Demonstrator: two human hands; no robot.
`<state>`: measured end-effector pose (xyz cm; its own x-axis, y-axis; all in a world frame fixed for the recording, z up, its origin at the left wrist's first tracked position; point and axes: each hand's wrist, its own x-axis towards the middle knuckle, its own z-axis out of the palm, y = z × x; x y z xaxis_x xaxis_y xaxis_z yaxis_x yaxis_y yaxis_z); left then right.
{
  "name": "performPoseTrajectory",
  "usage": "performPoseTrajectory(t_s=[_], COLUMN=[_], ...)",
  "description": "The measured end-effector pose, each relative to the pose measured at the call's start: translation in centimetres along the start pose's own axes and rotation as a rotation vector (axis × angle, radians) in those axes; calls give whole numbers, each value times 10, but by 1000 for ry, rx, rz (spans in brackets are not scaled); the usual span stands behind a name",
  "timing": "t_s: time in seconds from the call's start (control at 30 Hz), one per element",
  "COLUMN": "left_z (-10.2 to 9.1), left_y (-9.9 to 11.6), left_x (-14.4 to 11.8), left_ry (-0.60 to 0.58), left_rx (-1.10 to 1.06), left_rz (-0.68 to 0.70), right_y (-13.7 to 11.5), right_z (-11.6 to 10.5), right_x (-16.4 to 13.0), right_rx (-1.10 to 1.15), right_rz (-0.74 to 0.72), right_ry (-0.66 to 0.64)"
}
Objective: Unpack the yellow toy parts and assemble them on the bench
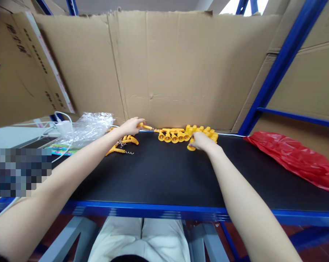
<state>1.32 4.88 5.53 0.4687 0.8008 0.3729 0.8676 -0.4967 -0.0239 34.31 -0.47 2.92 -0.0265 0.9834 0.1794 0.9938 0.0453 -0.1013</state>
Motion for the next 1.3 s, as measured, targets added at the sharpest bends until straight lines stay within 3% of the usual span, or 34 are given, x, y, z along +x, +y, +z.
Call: performPoseTrajectory(t_s=[0.2, 0.37, 0.5, 0.63, 0.77, 0.87, 1.0, 1.3], left_z=[-21, -32, -28, -16, -10, -9, -7, -2], left_y=[1, 7, 13, 12, 8, 7, 7, 5], left_x=[-29, -50, -64, -74, -80, -82, -83, -82], left_ry=[174, 249, 299, 310, 276, 262, 240, 232], left_rx=[-113, -175, -177, -83, -41, -21, 12, 50], left_rz=[-51, -100, -125, -148, -128, -122, -118, -72], right_y=[-12, -49, -85, -105, -103, -94, -90, -99], right_z=[1, -19, -36, -26, 8, 26, 28, 27], right_x=[-3, -14, -14, -2, 6, 5, 1, -5], right_rx=[-22, 9, 66, 129, 177, 175, 230, 212], right_rz=[-28, -77, -160, -229, -343, -478, -547, -460], right_ry=[-23, 30, 57, 130, 344, 399, 407, 386])
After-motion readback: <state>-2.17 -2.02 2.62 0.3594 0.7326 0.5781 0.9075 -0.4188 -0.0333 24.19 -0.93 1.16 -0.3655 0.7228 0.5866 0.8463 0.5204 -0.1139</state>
